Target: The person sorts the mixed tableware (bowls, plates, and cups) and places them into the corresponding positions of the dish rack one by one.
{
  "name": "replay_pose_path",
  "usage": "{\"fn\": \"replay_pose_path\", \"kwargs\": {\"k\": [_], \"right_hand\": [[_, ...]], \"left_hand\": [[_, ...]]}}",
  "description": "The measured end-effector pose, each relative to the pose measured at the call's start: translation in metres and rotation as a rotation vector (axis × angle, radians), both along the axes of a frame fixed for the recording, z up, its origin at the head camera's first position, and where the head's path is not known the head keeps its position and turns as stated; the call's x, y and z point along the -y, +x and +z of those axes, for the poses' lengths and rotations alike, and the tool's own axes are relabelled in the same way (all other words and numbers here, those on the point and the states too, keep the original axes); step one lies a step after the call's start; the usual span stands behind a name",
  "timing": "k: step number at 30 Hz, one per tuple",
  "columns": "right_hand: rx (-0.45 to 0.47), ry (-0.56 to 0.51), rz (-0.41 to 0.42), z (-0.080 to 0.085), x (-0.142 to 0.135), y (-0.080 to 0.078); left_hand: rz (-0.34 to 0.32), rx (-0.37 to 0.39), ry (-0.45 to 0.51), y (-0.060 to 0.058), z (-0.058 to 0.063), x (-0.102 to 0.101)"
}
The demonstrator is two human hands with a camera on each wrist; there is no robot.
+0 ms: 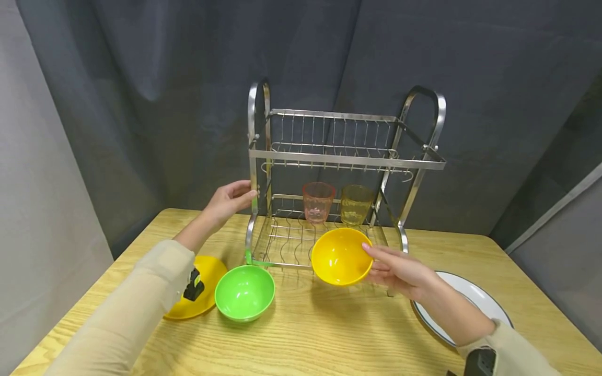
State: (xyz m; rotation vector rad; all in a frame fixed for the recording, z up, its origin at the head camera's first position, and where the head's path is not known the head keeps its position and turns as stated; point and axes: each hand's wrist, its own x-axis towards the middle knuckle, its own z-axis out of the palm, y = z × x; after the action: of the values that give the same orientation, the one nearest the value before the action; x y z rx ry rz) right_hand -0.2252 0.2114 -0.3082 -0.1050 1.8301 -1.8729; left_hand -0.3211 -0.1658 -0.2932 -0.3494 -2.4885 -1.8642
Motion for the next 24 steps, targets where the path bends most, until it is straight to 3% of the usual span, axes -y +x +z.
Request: {"fn": "replay_pose_path", "kwargs": {"k": [8,17,24], "right_hand": [[-0.100,0.132,-0.044,0.007,0.007,-0.008],[-0.195,0.290,-0.150,0.015,0.012,-0.017],[-0.220,0.336,-0.197,0.018,0.013,-0.025]], "left_hand": [[-0.004,-0.007,0.003,-0.001,0.000,0.000],[-0.010,-0.004,0.013,-0.002,-0.001,0.001],[-0.015,-0.001,0.018,-0.001,-0.001,0.002]]}}
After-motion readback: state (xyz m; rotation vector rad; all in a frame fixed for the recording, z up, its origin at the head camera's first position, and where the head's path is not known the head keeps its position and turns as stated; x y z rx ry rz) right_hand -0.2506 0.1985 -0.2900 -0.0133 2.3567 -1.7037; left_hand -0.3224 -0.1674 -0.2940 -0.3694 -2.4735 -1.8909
